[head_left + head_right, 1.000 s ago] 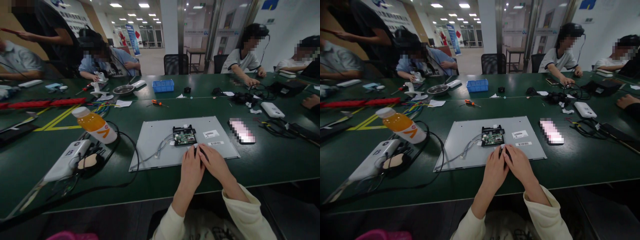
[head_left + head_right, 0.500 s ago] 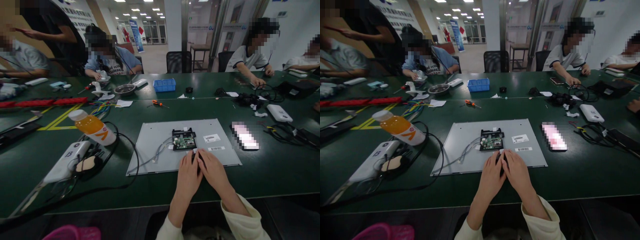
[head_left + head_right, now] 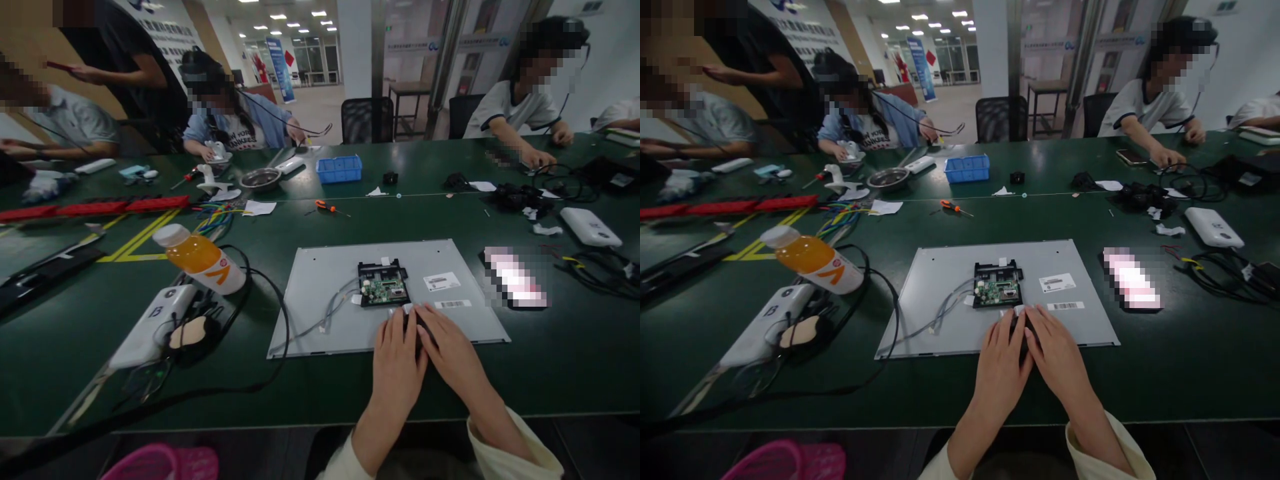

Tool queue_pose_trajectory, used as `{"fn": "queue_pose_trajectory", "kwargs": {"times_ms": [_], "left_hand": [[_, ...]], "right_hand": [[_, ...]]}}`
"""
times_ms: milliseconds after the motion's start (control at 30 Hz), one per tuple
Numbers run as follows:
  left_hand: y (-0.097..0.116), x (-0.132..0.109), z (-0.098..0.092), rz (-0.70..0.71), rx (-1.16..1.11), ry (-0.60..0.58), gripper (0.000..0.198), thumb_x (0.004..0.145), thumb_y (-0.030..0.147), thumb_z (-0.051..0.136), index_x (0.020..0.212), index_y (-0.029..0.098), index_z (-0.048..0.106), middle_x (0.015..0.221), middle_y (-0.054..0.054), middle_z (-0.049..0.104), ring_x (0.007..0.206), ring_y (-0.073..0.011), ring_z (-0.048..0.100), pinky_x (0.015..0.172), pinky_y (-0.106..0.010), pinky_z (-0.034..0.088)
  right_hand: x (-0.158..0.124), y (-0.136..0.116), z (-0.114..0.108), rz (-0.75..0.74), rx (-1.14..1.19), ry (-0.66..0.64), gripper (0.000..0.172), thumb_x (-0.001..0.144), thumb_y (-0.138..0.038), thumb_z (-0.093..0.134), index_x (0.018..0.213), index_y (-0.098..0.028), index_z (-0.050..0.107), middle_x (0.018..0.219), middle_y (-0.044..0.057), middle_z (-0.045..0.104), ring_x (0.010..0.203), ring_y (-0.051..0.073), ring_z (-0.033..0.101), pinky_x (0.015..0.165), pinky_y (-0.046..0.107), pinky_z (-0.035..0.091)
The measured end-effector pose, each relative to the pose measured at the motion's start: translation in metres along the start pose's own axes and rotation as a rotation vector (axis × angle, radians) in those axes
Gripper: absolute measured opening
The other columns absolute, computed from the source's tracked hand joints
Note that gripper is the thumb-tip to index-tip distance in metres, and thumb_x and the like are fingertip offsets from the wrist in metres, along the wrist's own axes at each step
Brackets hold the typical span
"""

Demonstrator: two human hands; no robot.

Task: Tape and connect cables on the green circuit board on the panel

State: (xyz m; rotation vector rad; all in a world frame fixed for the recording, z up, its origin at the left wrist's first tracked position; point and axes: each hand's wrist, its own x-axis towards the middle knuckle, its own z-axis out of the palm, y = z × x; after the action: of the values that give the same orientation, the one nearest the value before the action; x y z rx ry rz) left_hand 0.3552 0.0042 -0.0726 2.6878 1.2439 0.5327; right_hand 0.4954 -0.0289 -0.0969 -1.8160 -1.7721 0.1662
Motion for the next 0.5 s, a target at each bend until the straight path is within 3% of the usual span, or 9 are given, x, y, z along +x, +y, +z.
{"fn": "queue_pose_trajectory", "kwargs": {"times_ms": [500], "left_hand": [[0.0018,-0.0019,0.0036,0.009,0.045,0.007,0.056,0.091,0.025,0.043,0.145,0.013,0.030,0.147,-0.014,0.039,0.135,-0.0266,0.038,0.110,-0.047,0.034]], "right_hand": [[-0.0024,-0.0028,-0.0023,-0.010,-0.017,0.009,0.044,0.096,-0.029,0.036,0.137,-0.016,0.048,0.138,0.011,0.052,0.131,0.024,0.044,0.107,0.047,0.040]]}}
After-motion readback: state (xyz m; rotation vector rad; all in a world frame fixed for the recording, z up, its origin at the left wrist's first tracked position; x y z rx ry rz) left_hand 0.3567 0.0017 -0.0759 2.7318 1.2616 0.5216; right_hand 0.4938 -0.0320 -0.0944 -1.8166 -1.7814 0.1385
